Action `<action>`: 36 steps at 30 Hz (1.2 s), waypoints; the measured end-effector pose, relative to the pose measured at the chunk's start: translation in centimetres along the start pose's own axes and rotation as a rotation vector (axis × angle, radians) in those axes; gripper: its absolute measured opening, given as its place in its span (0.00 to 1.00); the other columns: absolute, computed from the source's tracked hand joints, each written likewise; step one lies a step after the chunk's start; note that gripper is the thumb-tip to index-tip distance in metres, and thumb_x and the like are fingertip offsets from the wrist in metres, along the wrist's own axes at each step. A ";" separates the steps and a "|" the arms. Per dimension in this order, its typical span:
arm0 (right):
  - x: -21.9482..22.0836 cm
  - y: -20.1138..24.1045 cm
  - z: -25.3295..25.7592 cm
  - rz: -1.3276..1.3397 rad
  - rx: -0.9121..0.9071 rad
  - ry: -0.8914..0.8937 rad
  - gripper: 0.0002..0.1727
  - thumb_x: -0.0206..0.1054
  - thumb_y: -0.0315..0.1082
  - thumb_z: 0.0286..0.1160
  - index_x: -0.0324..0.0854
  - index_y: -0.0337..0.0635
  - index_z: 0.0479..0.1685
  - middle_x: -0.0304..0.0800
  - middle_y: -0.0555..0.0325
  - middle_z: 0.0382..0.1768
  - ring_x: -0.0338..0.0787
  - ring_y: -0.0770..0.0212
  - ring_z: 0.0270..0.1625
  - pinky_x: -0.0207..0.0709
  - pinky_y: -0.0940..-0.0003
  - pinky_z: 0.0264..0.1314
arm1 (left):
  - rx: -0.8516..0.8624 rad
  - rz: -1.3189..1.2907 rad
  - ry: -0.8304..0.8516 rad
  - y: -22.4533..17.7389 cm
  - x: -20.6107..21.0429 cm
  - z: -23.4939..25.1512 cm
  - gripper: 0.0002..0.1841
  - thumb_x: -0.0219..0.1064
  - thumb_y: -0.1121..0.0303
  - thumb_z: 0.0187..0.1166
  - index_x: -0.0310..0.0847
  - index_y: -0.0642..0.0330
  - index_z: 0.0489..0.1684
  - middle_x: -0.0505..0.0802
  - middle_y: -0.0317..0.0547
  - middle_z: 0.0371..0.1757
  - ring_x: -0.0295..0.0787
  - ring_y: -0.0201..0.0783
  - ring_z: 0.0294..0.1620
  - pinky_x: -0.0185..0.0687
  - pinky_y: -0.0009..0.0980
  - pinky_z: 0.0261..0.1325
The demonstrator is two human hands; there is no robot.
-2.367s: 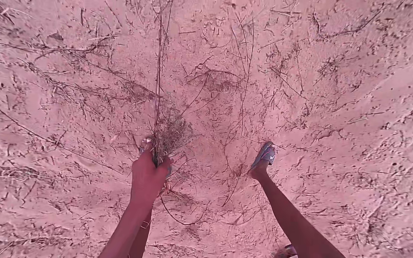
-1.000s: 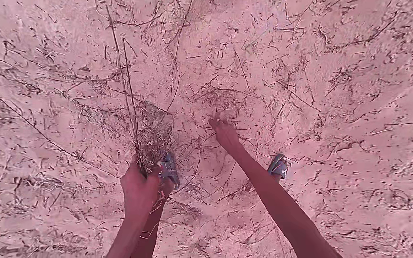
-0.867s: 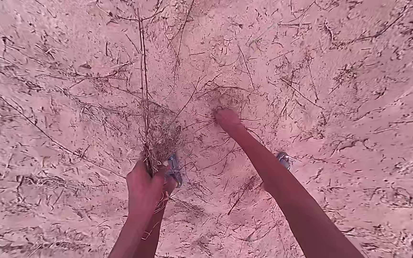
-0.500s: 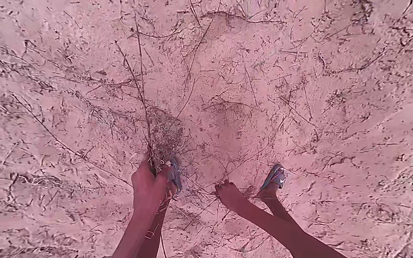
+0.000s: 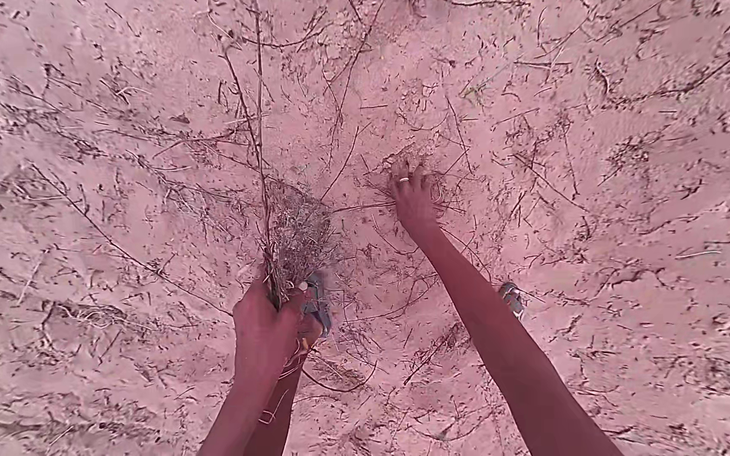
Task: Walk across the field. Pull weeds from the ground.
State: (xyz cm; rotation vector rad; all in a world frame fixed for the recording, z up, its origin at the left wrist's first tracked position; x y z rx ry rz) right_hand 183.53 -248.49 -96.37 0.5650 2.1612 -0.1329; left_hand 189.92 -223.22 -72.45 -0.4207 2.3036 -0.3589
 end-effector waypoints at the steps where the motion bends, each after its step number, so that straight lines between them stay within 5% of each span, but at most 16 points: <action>1: 1.1 0.4 -0.8 0.022 -0.019 0.034 0.31 0.58 0.15 0.77 0.71 0.37 0.83 0.67 0.31 0.84 0.62 0.23 0.86 0.64 0.27 0.77 | -0.001 0.003 -0.002 0.2 0.0 0.0 0.22 0.66 0.68 0.76 0.76 0.70 0.67 0.91 0.44 0.36 0.86 0.30 0.26 0.83 0.32 0.34; 4: 4.9 1.7 -5.3 0.081 -0.019 0.240 0.25 0.58 0.22 0.83 0.75 0.37 0.81 0.74 0.31 0.79 0.65 0.23 0.85 0.61 0.28 0.80 | -0.034 0.011 0.008 0.6 0.2 0.0 0.21 0.66 0.69 0.79 0.75 0.71 0.68 0.92 0.48 0.39 0.88 0.34 0.28 0.84 0.36 0.37; 8: 7.8 5.4 -16.1 0.182 -0.114 0.605 0.29 0.52 0.17 0.82 0.70 0.40 0.83 0.78 0.26 0.72 0.76 0.22 0.75 0.70 0.28 0.70 | -0.024 0.056 0.020 0.0 0.6 -0.1 0.24 0.66 0.70 0.79 0.74 0.74 0.72 0.91 0.58 0.41 0.90 0.46 0.33 0.85 0.48 0.44; 10: 7.6 5.0 -21.4 0.313 -0.045 0.540 0.29 0.53 0.18 0.81 0.75 0.44 0.81 0.81 0.28 0.69 0.83 0.27 0.70 0.76 0.33 0.65 | -0.030 0.071 0.028 0.1 0.7 0.0 0.24 0.66 0.70 0.80 0.74 0.74 0.72 0.92 0.58 0.42 0.91 0.47 0.35 0.85 0.49 0.46; 13: 5.6 -0.2 -25.4 0.496 0.268 0.079 0.22 0.59 0.20 0.75 0.85 0.35 0.67 0.89 0.26 0.53 0.92 0.26 0.50 0.83 0.34 0.47 | -0.049 0.069 0.017 0.9 0.6 -0.4 0.24 0.65 0.69 0.81 0.73 0.72 0.74 0.91 0.58 0.43 0.90 0.46 0.35 0.84 0.47 0.45; 15: 5.8 -1.1 -25.7 0.448 0.234 0.173 0.23 0.58 0.24 0.80 0.82 0.37 0.74 0.91 0.28 0.52 0.92 0.27 0.53 0.82 0.35 0.53 | -0.048 0.066 0.026 1.2 1.1 -0.6 0.25 0.65 0.70 0.81 0.72 0.73 0.74 0.91 0.60 0.44 0.91 0.47 0.36 0.85 0.49 0.46; 17: 4.6 -2.2 -23.6 0.424 0.161 0.073 0.21 0.60 0.23 0.76 0.85 0.36 0.67 0.91 0.31 0.51 0.91 0.28 0.56 0.82 0.35 0.55 | -0.043 0.056 0.036 1.3 1.3 -0.5 0.26 0.66 0.70 0.81 0.71 0.75 0.75 0.91 0.63 0.46 0.91 0.50 0.38 0.85 0.52 0.48; 19: 1.6 -5.1 -20.8 0.463 0.289 -0.206 0.16 0.61 0.23 0.74 0.87 0.32 0.59 0.91 0.29 0.46 0.91 0.26 0.52 0.81 0.33 0.52 | -0.044 0.048 0.031 1.2 1.2 -0.6 0.26 0.66 0.70 0.81 0.71 0.75 0.75 0.92 0.61 0.45 0.91 0.49 0.36 0.85 0.51 0.46; 23: -6.3 -6.9 -12.5 0.452 0.224 -0.481 0.15 0.63 0.22 0.78 0.84 0.32 0.61 0.88 0.31 0.48 0.91 0.29 0.46 0.83 0.36 0.41 | -0.011 0.029 0.023 0.0 0.9 -0.9 0.25 0.65 0.69 0.79 0.72 0.73 0.74 0.92 0.57 0.42 0.90 0.45 0.33 0.85 0.48 0.43; 25: -10.3 -7.1 -7.3 0.410 0.153 -0.580 0.18 0.60 0.22 0.78 0.84 0.32 0.64 0.88 0.30 0.51 0.92 0.30 0.49 0.84 0.38 0.45 | 0.015 0.013 0.011 -0.2 0.7 -1.2 0.26 0.65 0.68 0.78 0.72 0.73 0.74 0.92 0.54 0.40 0.89 0.39 0.30 0.86 0.42 0.39; 28: -13.2 -8.9 -0.4 0.446 0.244 -0.497 0.21 0.54 0.23 0.82 0.80 0.33 0.71 0.85 0.30 0.65 0.88 0.31 0.63 0.81 0.39 0.61 | 0.028 -0.012 0.014 -0.5 0.5 -1.9 0.25 0.66 0.66 0.77 0.74 0.71 0.70 0.92 0.49 0.37 0.88 0.34 0.26 0.85 0.36 0.35; 32: -11.8 -12.1 5.4 0.691 0.555 -0.249 0.24 0.53 0.35 0.88 0.73 0.25 0.74 0.83 0.25 0.67 0.84 0.32 0.73 0.73 0.39 0.75 | 0.113 -0.013 -0.008 -2.8 -0.9 -2.1 0.26 0.66 0.64 0.70 0.77 0.70 0.66 0.93 0.40 0.33 0.86 0.26 0.24 0.83 0.28 0.30; 36: -9.9 -11.3 6.7 0.746 0.591 -0.154 0.21 0.53 0.36 0.89 0.81 0.25 0.63 0.86 0.27 0.63 0.85 0.34 0.70 0.75 0.37 0.71 | 0.202 0.059 -0.086 -5.5 -2.7 -1.8 0.29 0.65 0.61 0.71 0.76 0.75 0.67 0.92 0.41 0.34 0.86 0.25 0.26 0.83 0.27 0.32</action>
Point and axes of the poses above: each hand's wrist, its own z-axis towards the middle knuckle, its own x-axis out of the palm, y = z × x, the point moved 8 cm from there along z, towards the middle knuckle
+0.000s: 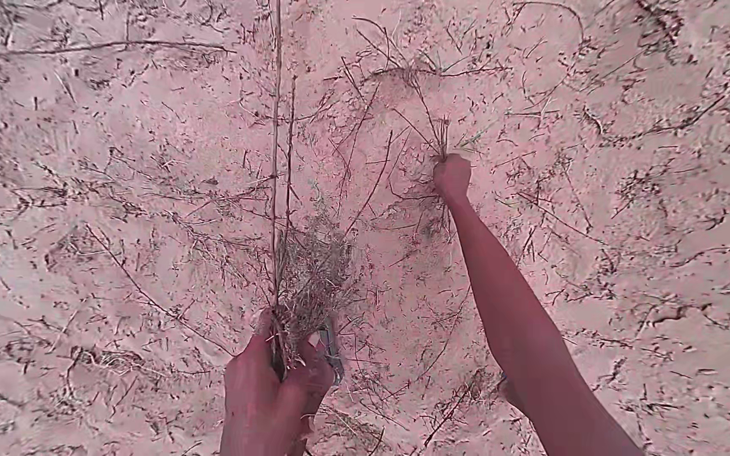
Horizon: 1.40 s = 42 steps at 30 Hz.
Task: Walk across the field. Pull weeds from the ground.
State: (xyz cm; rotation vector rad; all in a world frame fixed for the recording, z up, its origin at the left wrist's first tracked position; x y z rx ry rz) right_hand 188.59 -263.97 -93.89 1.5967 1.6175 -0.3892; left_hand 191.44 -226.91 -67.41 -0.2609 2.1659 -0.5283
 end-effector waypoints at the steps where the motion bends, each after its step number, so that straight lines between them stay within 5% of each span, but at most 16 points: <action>1: 0.8 -0.6 -0.8 0.028 -0.031 -0.023 0.20 0.53 0.34 0.88 0.82 0.27 0.61 0.88 0.28 0.59 0.87 0.33 0.67 0.76 0.37 0.68 | 0.009 0.024 -0.013 -0.2 0.0 0.0 0.29 0.65 0.60 0.71 0.77 0.74 0.67 0.93 0.42 0.34 0.87 0.26 0.26 0.83 0.28 0.33; 4: 3.5 -2.9 -6.1 0.003 -0.235 -0.067 0.16 0.56 0.31 0.86 0.83 0.28 0.60 0.91 0.28 0.46 0.91 0.29 0.55 0.80 0.33 0.58 | 0.011 0.035 -0.005 -0.7 0.9 0.4 0.27 0.65 0.62 0.73 0.78 0.74 0.67 0.93 0.50 0.34 0.90 0.38 0.28 0.85 0.40 0.35; 6: 6.5 -5.8 -12.8 -0.078 -0.321 0.075 0.17 0.57 0.31 0.87 0.83 0.27 0.61 0.90 0.28 0.45 0.91 0.28 0.53 0.80 0.33 0.57 | -0.012 0.041 0.016 -0.4 1.7 0.5 0.25 0.66 0.65 0.74 0.78 0.75 0.65 0.92 0.55 0.34 0.90 0.45 0.30 0.85 0.47 0.37; 9: 12.3 -12.5 -26.3 -0.357 -0.346 0.659 0.19 0.51 0.29 0.88 0.77 0.33 0.71 0.88 0.30 0.57 0.90 0.31 0.60 0.80 0.38 0.62 | -0.046 0.062 0.063 0.5 3.1 0.4 0.27 0.67 0.68 0.76 0.75 0.75 0.72 0.93 0.62 0.38 0.92 0.54 0.33 0.85 0.56 0.42; 11: 15.6 -17.3 -36.0 -0.491 -0.485 1.051 0.19 0.55 0.24 0.84 0.75 0.31 0.71 0.85 0.27 0.60 0.88 0.28 0.61 0.79 0.35 0.61 | -0.076 0.083 0.080 1.3 3.7 0.4 0.28 0.68 0.69 0.76 0.73 0.75 0.76 0.92 0.64 0.40 0.92 0.57 0.35 0.84 0.58 0.44; 13: 15.9 -19.5 -40.7 -0.541 -0.621 1.186 0.19 0.58 0.22 0.81 0.76 0.31 0.70 0.85 0.27 0.59 0.88 0.27 0.59 0.80 0.34 0.57 | -0.102 0.096 0.086 1.7 3.8 0.4 0.28 0.69 0.70 0.76 0.72 0.74 0.76 0.92 0.66 0.41 0.91 0.59 0.37 0.83 0.60 0.46; 17: 11.6 -13.9 -32.2 -0.434 -0.684 0.642 0.19 0.62 0.21 0.76 0.83 0.30 0.65 0.88 0.28 0.58 0.92 0.30 0.54 0.85 0.42 0.52 | -0.108 0.096 0.074 2.5 3.7 0.0 0.29 0.67 0.70 0.77 0.71 0.78 0.76 0.92 0.67 0.41 0.91 0.59 0.36 0.82 0.60 0.46; 20: 11.8 -9.0 -22.2 -0.583 -0.620 0.578 0.33 0.60 0.19 0.79 0.68 0.41 0.87 0.74 0.33 0.81 0.83 0.29 0.70 0.79 0.40 0.67 | -0.078 0.083 0.059 2.7 3.6 -0.1 0.28 0.65 0.69 0.74 0.73 0.78 0.73 0.92 0.64 0.39 0.91 0.57 0.35 0.82 0.59 0.44; 23: 13.1 -7.5 -16.1 -0.673 -0.612 0.423 0.28 0.58 0.15 0.80 0.74 0.39 0.80 0.81 0.35 0.72 0.86 0.29 0.64 0.81 0.37 0.61 | -0.062 0.088 0.041 2.4 3.4 -0.2 0.26 0.66 0.68 0.74 0.75 0.77 0.69 0.92 0.61 0.37 0.91 0.53 0.34 0.83 0.55 0.42; 25: 13.7 -7.6 -16.5 -0.676 -0.572 0.455 0.20 0.57 0.16 0.81 0.80 0.31 0.70 0.85 0.30 0.64 0.85 0.27 0.66 0.79 0.35 0.61 | -0.065 0.090 0.052 2.4 3.4 -0.4 0.25 0.66 0.69 0.75 0.75 0.77 0.69 0.92 0.61 0.38 0.91 0.53 0.34 0.83 0.54 0.43; 29: 14.9 -13.0 -24.9 -0.727 -0.505 0.825 0.21 0.52 0.20 0.84 0.72 0.24 0.74 0.82 0.25 0.66 0.81 0.28 0.72 0.74 0.37 0.71 | -0.092 0.071 0.078 3.1 3.5 -0.4 0.24 0.66 0.69 0.76 0.76 0.75 0.69 0.92 0.62 0.39 0.91 0.54 0.34 0.83 0.56 0.43; 34: 15.2 -23.5 -41.1 -0.619 -0.492 1.235 0.19 0.59 0.27 0.83 0.79 0.35 0.69 0.86 0.31 0.60 0.86 0.30 0.65 0.77 0.33 0.63 | -0.122 0.078 0.119 3.9 4.3 -0.4 0.23 0.66 0.69 0.77 0.75 0.74 0.69 0.91 0.63 0.38 0.91 0.55 0.35 0.83 0.57 0.44; 39: 10.3 -24.6 -38.9 -0.475 -0.445 0.767 0.20 0.62 0.22 0.74 0.87 0.37 0.64 0.91 0.38 0.58 0.87 0.35 0.68 0.77 0.40 0.67 | -0.161 0.051 0.175 4.4 6.1 -0.9 0.21 0.67 0.69 0.80 0.74 0.69 0.69 0.90 0.63 0.38 0.90 0.57 0.34 0.81 0.61 0.42; 42: 8.9 -27.2 -34.0 -0.626 -0.329 0.739 0.21 0.57 0.23 0.80 0.85 0.39 0.68 0.87 0.43 0.68 0.79 0.40 0.78 0.70 0.42 0.76 | -0.159 0.071 0.200 4.1 7.0 -1.3 0.19 0.68 0.69 0.81 0.76 0.70 0.65 0.90 0.65 0.38 0.90 0.60 0.34 0.81 0.64 0.42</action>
Point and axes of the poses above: each hand's wrist, its own z-axis towards the middle knuckle, its own x-axis out of the palm, y = z × x, the point moved 8 cm from there along z, towards the middle knuckle
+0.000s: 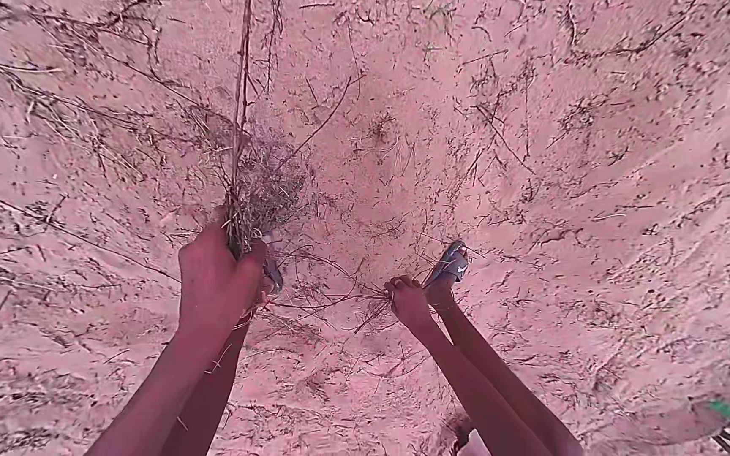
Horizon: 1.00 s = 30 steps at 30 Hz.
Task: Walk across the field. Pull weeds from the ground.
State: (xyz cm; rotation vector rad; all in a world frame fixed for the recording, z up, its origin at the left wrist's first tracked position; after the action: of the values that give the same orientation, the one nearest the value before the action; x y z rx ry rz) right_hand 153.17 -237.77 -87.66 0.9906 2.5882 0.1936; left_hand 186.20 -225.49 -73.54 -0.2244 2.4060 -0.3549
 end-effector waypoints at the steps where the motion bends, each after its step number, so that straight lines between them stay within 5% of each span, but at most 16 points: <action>1: 0.5 -2.1 0.5 -0.025 0.025 0.059 0.22 0.56 0.23 0.80 0.83 0.39 0.70 0.85 0.44 0.72 0.76 0.41 0.81 0.67 0.42 0.79 | 0.006 0.011 0.012 -0.4 0.3 -0.1 0.18 0.68 0.68 0.82 0.77 0.70 0.64 0.90 0.64 0.37 0.90 0.59 0.33 0.81 0.63 0.42; 6: 6.5 -7.0 1.0 -0.120 -0.177 0.230 0.29 0.53 0.17 0.80 0.75 0.42 0.82 0.81 0.39 0.76 0.71 0.37 0.85 0.61 0.41 0.85 | -0.010 0.022 0.058 -0.6 1.7 -0.5 0.18 0.69 0.70 0.81 0.76 0.66 0.66 0.90 0.61 0.39 0.90 0.56 0.34 0.82 0.61 0.42; 8: 8.3 -6.6 2.2 -0.066 -0.200 0.154 0.34 0.50 0.16 0.82 0.67 0.44 0.89 0.73 0.41 0.84 0.69 0.38 0.88 0.64 0.43 0.87 | 0.057 -0.015 0.058 1.8 2.6 -0.2 0.17 0.69 0.64 0.80 0.77 0.54 0.65 0.93 0.48 0.39 0.93 0.44 0.33 0.90 0.51 0.38; 10: 10.9 -6.4 3.7 -0.033 -0.211 0.153 0.41 0.55 0.13 0.77 0.57 0.46 0.94 0.61 0.42 0.91 0.59 0.37 0.92 0.61 0.44 0.89 | 0.348 -0.085 -0.062 5.5 4.1 0.2 0.17 0.66 0.51 0.84 0.79 0.47 0.64 0.94 0.33 0.36 0.91 0.29 0.26 0.90 0.34 0.21; 13: 14.5 -6.8 5.2 -0.013 -0.156 0.123 0.53 0.68 0.16 0.64 0.51 0.53 0.96 0.54 0.44 0.93 0.52 0.35 0.94 0.64 0.38 0.85 | 0.193 -0.092 0.068 2.5 2.7 -0.9 0.19 0.68 0.49 0.79 0.80 0.47 0.61 0.93 0.31 0.40 0.91 0.29 0.31 0.92 0.31 0.33; 15: 16.1 -7.7 4.7 -0.017 -0.103 0.102 0.53 0.67 0.20 0.68 0.48 0.61 0.98 0.49 0.50 0.96 0.50 0.36 0.95 0.64 0.33 0.82 | 0.134 -0.086 0.103 0.6 2.6 -2.3 0.20 0.70 0.51 0.78 0.81 0.53 0.60 0.92 0.35 0.39 0.90 0.31 0.32 0.91 0.29 0.34; 17: 16.4 -8.1 4.6 -0.008 -0.042 0.055 0.43 0.60 0.19 0.78 0.57 0.61 0.94 0.61 0.50 0.92 0.57 0.36 0.93 0.62 0.31 0.82 | 0.151 -0.044 0.120 -0.5 3.7 -3.0 0.21 0.68 0.52 0.78 0.79 0.53 0.62 0.93 0.33 0.39 0.91 0.28 0.31 0.91 0.27 0.32; 20: 15.9 -7.8 5.3 0.065 0.091 0.019 0.28 0.53 0.21 0.84 0.74 0.45 0.82 0.85 0.37 0.71 0.78 0.34 0.79 0.67 0.36 0.80 | 0.137 -0.040 0.099 -0.9 5.5 -2.8 0.19 0.69 0.54 0.74 0.79 0.52 0.58 0.93 0.30 0.35 0.91 0.25 0.27 0.91 0.27 0.28; 24: 15.7 -5.7 2.3 0.234 0.214 0.030 0.25 0.56 0.28 0.84 0.75 0.37 0.80 0.87 0.32 0.66 0.79 0.30 0.76 0.70 0.36 0.76 | 0.118 -0.064 0.057 -2.5 5.8 -2.9 0.18 0.68 0.61 0.76 0.77 0.59 0.60 0.92 0.31 0.36 0.87 0.20 0.26 0.87 0.20 0.30; 30: 24.2 1.2 -9.3 0.416 0.294 0.511 0.20 0.57 0.40 0.86 0.83 0.37 0.66 0.90 0.35 0.60 0.88 0.36 0.67 0.79 0.38 0.65 | 0.072 0.060 0.074 -2.9 7.3 -2.7 0.17 0.68 0.66 0.78 0.77 0.67 0.59 0.89 0.48 0.36 0.88 0.35 0.29 0.85 0.40 0.38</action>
State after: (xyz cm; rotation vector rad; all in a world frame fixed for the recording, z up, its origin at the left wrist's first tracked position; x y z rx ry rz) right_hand 133.76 -220.71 -85.62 1.7885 2.8742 0.1932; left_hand 179.11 -229.59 -75.08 -0.1081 2.4614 -0.4279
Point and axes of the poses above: each hand's wrist, its own z-axis towards the middle knuckle, its own x-axis out of the palm, y = z × x, the point moved 8 cm from there along z, towards the middle knuckle
